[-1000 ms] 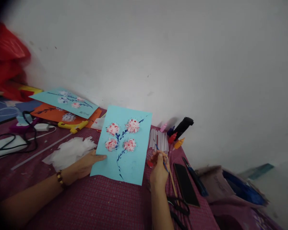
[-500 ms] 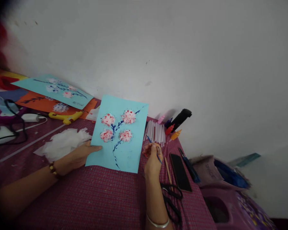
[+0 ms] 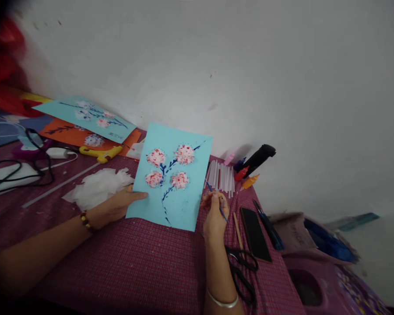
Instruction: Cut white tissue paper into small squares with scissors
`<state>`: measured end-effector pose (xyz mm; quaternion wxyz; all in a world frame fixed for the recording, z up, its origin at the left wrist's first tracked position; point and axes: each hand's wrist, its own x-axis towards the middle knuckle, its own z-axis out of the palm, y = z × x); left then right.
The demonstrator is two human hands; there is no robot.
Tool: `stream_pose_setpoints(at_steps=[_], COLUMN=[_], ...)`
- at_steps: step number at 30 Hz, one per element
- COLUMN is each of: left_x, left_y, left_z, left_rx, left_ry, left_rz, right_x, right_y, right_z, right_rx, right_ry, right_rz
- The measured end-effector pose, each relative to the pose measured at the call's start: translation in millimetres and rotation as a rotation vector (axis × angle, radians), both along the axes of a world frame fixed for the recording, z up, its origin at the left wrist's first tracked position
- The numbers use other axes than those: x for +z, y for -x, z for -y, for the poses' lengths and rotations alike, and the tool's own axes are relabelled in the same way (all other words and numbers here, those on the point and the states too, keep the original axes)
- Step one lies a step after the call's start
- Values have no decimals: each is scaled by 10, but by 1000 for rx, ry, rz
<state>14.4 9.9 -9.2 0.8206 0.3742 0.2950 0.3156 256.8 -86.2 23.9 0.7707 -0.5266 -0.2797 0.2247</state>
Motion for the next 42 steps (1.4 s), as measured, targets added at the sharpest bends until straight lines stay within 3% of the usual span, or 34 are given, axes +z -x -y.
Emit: stream_pose_setpoints(at_steps=[15, 27, 34, 42], left_x=[-34, -100, -73, 10], left_y=[16, 14, 9, -14], left_z=[-2, -58, -19, 58], left_rx=[-39, -15, -5, -74], left_ry=[-8, 52, -10, -26], left_rz=[31, 57, 65, 66], right_x=[23, 72, 74, -98], right_y=[-2, -38, -48, -46], right_z=[20, 50, 49, -13], right_rx=[-55, -127, -80, -14], right_ry=[-7, -115, -96, 58], right_rz=[35, -35, -71, 6])
